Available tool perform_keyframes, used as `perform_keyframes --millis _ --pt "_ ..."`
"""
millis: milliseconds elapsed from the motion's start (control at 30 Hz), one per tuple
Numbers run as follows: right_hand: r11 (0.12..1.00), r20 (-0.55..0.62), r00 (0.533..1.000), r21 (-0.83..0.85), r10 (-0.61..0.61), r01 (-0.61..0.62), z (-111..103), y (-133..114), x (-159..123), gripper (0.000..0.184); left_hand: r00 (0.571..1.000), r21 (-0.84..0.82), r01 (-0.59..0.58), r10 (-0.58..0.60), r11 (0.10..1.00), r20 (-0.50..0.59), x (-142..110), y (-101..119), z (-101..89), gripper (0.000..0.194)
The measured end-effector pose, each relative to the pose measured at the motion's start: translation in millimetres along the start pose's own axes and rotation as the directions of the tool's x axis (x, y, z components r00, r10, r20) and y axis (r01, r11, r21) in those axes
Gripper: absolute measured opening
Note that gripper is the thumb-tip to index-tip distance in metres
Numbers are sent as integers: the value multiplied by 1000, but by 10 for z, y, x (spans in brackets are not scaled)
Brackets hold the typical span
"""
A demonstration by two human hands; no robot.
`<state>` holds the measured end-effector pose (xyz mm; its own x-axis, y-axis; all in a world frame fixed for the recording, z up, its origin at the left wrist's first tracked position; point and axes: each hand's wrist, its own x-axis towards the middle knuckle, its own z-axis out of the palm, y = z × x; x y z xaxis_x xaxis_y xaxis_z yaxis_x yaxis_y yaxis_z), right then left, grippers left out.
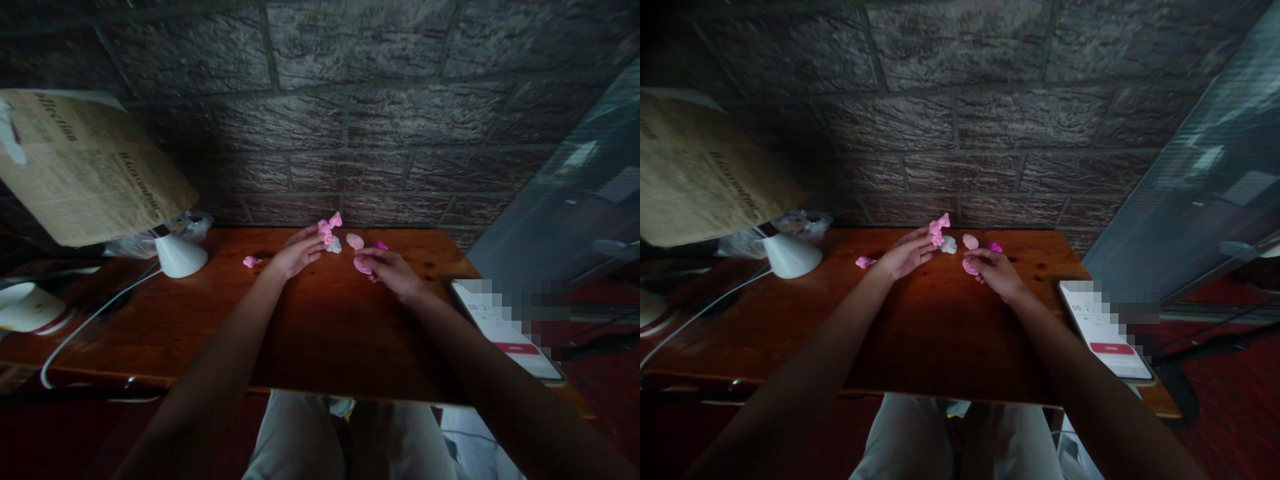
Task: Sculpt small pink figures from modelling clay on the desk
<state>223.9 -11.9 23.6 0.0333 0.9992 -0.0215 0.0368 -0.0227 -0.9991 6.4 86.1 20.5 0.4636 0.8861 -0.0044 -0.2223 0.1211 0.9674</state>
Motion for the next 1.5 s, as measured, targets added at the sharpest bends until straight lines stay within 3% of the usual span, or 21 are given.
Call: perform_keyframes --millis 133,333,567,800,900,1000,1133,1333,1500 --pt "1000 14 1000 17 -23 23 13 12 -1 33 1000 -77 -24 24 997 2 -9 6 -6 34" --pt "995 50 994 28 -93 91 43 42 34 44 996 -289 92 -87 953 31 -8 -21 84 24" --pt "941 -12 944 -89 -330 328 50 106 75 37 976 -279 216 -200 936 86 -49 -85 288 26" --pt "902 17 917 -170 -399 396 47 134 75 34 973 -243 225 -202 944 114 -78 -95 392 31" --pt "878 27 914 -265 -406 398 27 153 75 35 986 -165 156 -144 974 82 -56 -101 348 37" --pt "841 18 914 -386 -404 380 -3 170 71 35 999 -7 -32 32 999 -15 5 -151 224 52" --pt "820 65 929 -450 -365 354 -22 169 57 32 973 166 -222 230 961 -28 126 -276 37 55" --pt "784 231 925 -493 -301 378 8 187 39 27 948 313 -308 318 899 18 213 -404 -51 45" --pt "784 258 924 -495 -280 376 26 198 34 25 943 362 -323 328 874 51 183 -391 -44 35"
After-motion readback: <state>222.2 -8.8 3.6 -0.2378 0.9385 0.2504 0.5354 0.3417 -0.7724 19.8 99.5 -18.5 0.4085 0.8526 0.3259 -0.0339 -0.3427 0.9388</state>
